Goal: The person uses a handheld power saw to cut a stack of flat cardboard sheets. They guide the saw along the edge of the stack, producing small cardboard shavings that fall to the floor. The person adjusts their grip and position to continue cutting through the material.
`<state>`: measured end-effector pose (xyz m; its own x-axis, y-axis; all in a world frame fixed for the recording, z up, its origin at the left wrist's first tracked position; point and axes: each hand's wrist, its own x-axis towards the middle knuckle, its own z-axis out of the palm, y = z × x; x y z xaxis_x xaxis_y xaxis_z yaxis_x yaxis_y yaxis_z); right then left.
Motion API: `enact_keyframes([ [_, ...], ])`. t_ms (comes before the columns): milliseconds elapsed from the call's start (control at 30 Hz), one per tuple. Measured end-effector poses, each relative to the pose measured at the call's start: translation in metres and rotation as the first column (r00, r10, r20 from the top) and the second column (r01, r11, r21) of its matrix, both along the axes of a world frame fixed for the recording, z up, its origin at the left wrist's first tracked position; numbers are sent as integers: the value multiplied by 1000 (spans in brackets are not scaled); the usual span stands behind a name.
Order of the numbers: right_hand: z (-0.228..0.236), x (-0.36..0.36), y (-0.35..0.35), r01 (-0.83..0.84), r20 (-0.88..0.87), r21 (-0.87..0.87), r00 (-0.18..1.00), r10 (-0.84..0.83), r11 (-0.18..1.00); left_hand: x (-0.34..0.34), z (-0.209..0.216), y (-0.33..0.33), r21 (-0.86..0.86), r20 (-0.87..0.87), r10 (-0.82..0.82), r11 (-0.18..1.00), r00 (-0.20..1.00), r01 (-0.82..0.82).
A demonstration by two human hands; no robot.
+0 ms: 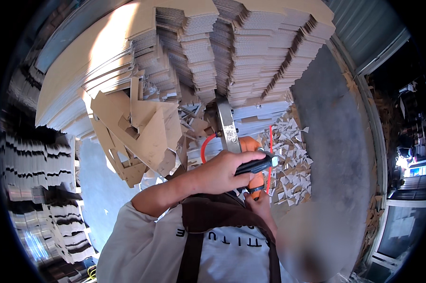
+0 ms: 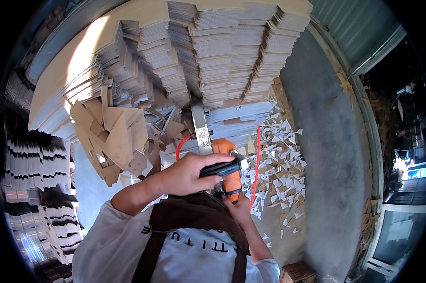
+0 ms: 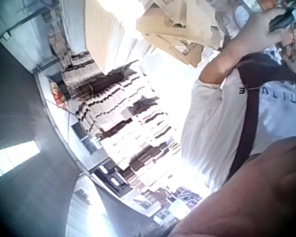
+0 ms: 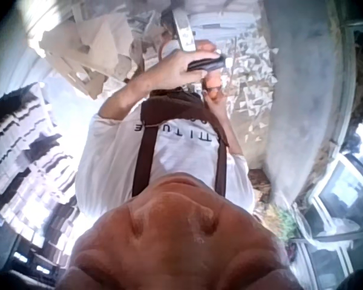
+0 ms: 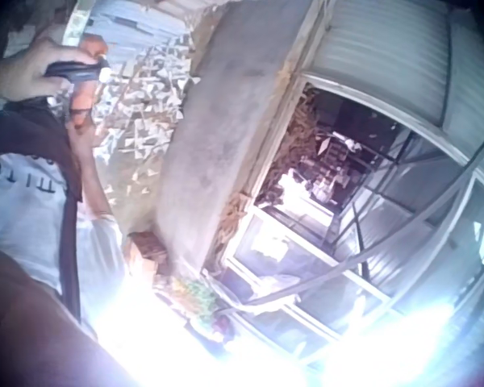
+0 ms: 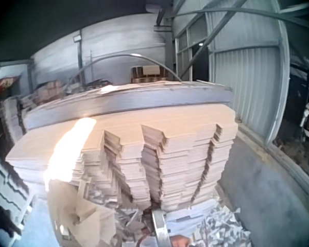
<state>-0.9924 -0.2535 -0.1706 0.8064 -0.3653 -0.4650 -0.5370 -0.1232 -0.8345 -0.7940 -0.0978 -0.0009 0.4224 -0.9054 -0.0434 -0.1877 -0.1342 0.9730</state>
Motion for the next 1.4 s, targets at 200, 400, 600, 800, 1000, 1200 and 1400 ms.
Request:
enact_keyframes([
  [200, 36, 2, -19, -201, 72, -75, 976, 207, 977, -30, 26, 19, -83, 141, -3, 996, 990, 15],
  [400, 31, 29, -22, -298, 186, -137, 929, 320, 945, -34, 50, 33, -35, 214, 101, 995, 972, -96],
  [600, 31, 41, -12, -296, 135, -142, 939, 315, 944, -25, 40, 41, -53, 207, 175, 984, 963, -168],
  [800, 25, 32, -11, -286, 134, -127, 944, 302, 950, -29, 40, 39, -51, 189, 168, 986, 967, -162],
  [1000, 36, 44, -5, -270, 151, -136, 945, 289, 953, -22, 40, 42, -21, 106, 186, 982, 977, -185],
  [1200, 23, 40, 0, -248, 173, -113, 948, 265, 962, -23, 32, 46, -31, 111, 176, 984, 978, -174],
  [1400, 17, 34, 0, -241, 173, -165, 947, 269, 956, -24, 32, 49, -24, 106, 170, 985, 980, -169],
])
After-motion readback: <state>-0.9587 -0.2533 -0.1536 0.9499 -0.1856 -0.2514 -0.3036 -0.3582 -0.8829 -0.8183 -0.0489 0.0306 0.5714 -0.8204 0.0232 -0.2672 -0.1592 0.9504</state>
